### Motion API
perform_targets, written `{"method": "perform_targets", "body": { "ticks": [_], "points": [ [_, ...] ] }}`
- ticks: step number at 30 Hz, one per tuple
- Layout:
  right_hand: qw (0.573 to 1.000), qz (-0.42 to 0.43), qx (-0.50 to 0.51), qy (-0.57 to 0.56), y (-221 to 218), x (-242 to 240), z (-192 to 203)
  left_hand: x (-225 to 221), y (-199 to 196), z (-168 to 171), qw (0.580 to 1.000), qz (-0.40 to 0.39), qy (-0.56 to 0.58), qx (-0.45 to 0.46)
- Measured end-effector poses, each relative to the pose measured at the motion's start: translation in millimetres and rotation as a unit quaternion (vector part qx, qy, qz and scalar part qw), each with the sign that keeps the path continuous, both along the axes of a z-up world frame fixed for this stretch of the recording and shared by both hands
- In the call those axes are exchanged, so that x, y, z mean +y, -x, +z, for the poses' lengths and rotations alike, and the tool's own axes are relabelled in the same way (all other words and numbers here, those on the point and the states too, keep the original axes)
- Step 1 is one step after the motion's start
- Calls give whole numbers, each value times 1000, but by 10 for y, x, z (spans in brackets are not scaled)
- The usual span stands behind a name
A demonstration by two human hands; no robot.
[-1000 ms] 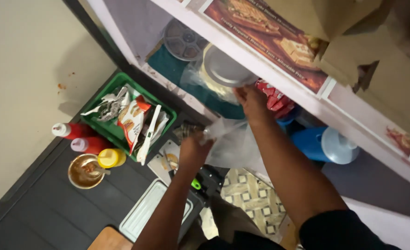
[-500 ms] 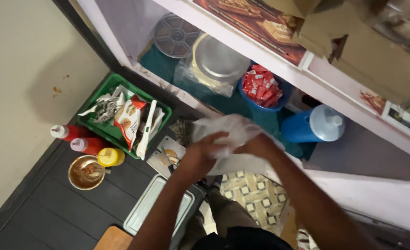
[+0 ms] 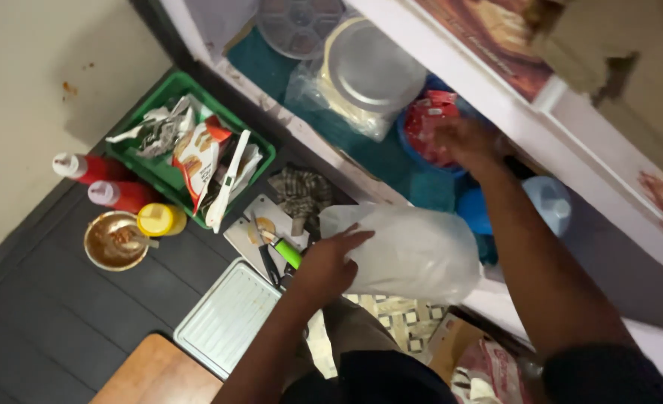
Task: Assemble a cardboard pizza box and organize kitchen supplies including condiment packets and napkins.
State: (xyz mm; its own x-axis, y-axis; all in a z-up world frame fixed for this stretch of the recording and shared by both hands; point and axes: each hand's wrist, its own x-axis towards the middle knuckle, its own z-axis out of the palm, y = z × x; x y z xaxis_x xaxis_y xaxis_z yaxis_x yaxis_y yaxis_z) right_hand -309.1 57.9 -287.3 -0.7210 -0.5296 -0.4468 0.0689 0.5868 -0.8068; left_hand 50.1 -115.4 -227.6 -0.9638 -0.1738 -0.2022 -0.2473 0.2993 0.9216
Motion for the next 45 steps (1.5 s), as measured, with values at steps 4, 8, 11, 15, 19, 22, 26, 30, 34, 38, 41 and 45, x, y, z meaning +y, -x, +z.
{"method": "perform_targets", "body": {
  "ticks": [4,8,11,15,19,22,26,30,34,38,41,45],
  "points": [
    [924,108,326,-167,569,16,-805,49,-80,69,999,45,-20,7],
    [934,42,320,-153,395,-309,-665,59,-181,136,996,73,-29,37],
    [919,32,327,-219,685,-74,-966,70,-251,143,992,104,-44,61],
    [806,178,565,5,810,179,-947,32,-286,324,989,127,-70,8],
    [817,249,483,-194,661,91,-990,-6,-299,425,989,132,-53,-49],
    [743,350,566,-77,560,93,-1201,58,-387,319,990,106,-43,-88],
    [717,168,587,-335,514,69,-1334,66,-649,202,994,106,-34,14],
    [843,40,479,-241,517,351,-975,100,-878,164,989,114,-59,77],
    [898,-33,393,-195,164,518,-518,117,-963,286,990,92,-53,87],
    [876,39,436,-202,-25,539,-615,168,-938,284,983,113,-136,-54],
    [895,68,414,-151,-1,430,-722,203,-805,198,978,124,-166,5],
    [873,128,456,-118,145,258,-879,259,-601,166,973,137,-179,56]
  ]
}}
